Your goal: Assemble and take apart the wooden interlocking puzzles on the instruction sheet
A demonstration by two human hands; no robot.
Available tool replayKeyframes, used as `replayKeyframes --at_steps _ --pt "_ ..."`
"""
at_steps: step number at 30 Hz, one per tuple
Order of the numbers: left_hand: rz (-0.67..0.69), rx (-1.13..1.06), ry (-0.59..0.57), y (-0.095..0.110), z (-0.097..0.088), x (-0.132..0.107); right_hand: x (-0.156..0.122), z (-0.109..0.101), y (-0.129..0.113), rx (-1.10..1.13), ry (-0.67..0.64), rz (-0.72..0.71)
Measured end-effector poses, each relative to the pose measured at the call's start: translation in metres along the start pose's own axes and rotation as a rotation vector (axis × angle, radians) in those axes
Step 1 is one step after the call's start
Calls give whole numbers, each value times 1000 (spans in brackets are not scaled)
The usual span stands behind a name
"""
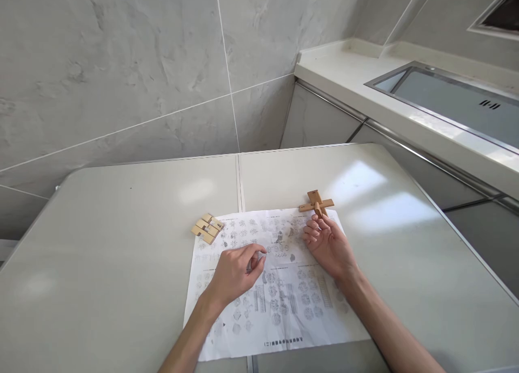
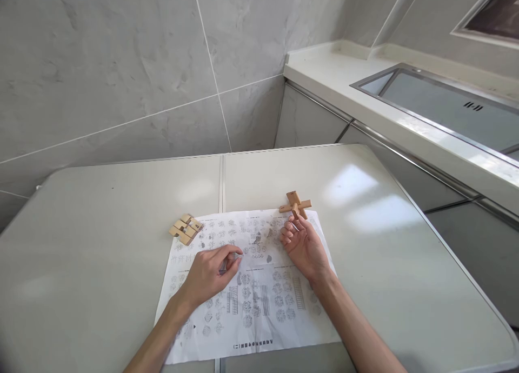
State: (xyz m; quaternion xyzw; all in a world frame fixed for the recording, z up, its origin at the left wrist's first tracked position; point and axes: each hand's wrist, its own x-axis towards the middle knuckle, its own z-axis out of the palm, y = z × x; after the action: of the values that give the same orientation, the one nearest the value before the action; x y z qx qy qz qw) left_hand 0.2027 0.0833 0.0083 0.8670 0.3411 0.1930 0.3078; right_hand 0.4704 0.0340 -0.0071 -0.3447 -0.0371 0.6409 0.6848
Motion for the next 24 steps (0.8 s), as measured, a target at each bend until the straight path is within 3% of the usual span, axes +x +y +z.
replayKeyframes --at_steps 15,19,24 --pt "12 1 0 0 0 0 0 1 3 -168 -43 -101" --pt "13 -3 3 1 -1 1 -7 6 10 -476 -70 -194" --pt "14 -1 18 1 -1 2 -21 11 15 -942 -271 -234"
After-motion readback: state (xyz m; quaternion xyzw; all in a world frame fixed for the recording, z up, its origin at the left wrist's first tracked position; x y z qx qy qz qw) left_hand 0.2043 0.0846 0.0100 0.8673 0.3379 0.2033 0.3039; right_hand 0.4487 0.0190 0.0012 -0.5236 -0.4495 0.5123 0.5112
